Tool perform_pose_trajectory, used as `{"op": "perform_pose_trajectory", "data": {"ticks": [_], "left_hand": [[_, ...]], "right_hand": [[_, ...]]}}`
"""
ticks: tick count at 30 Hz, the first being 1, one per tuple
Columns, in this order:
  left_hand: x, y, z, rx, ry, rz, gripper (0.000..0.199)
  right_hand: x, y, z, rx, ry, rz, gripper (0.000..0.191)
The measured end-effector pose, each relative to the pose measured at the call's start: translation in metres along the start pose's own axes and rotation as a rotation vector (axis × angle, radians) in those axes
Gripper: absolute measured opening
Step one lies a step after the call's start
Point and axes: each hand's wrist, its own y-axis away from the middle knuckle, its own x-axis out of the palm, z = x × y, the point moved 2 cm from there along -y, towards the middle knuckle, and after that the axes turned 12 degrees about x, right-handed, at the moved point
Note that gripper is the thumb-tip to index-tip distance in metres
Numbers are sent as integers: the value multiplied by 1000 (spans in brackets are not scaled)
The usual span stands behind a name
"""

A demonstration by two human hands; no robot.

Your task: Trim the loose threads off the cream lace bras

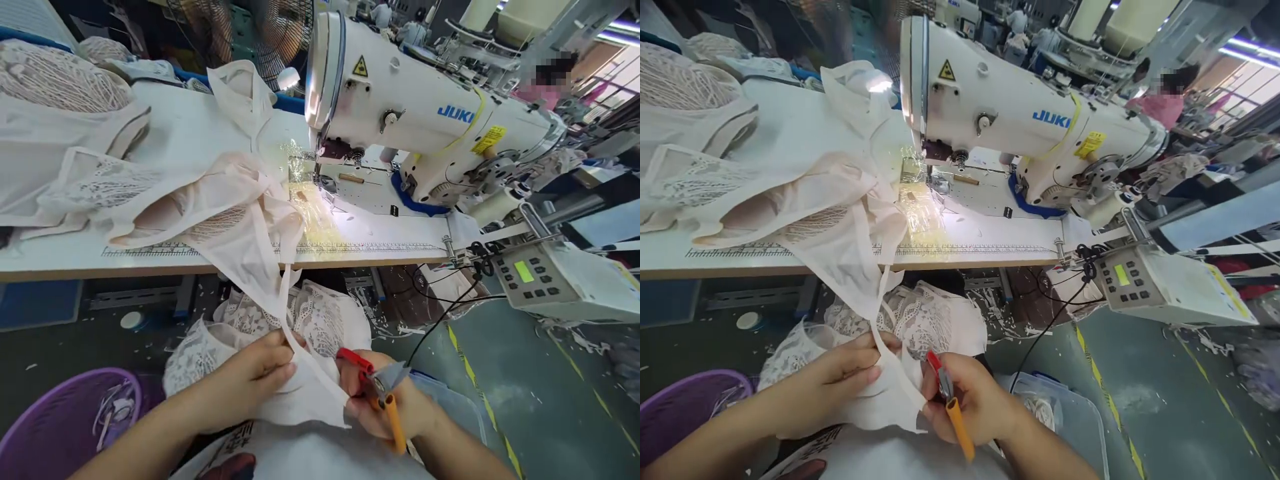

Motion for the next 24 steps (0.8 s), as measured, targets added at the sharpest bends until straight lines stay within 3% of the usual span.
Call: {"op": "perform_pose_trajectory", "data": {"ticks": [6, 11, 15, 19, 24], "left_hand": [[5, -8, 10, 26, 23, 83, 31], [4, -4, 14, -49, 128, 59, 33], [8, -1, 20, -121, 175, 18, 33], [12, 1, 23, -142, 203, 11, 35], [14, 5, 25, -132, 295, 8, 34]], "right_hand": [[-15, -7, 8, 36, 204, 174, 6], [-52, -33, 16, 178, 552, 381, 45], [-72, -60, 19, 308, 973, 484, 45], [-64, -81, 36, 315, 1137, 602, 43], [-46, -96, 57, 261, 1246, 641, 44]]}}
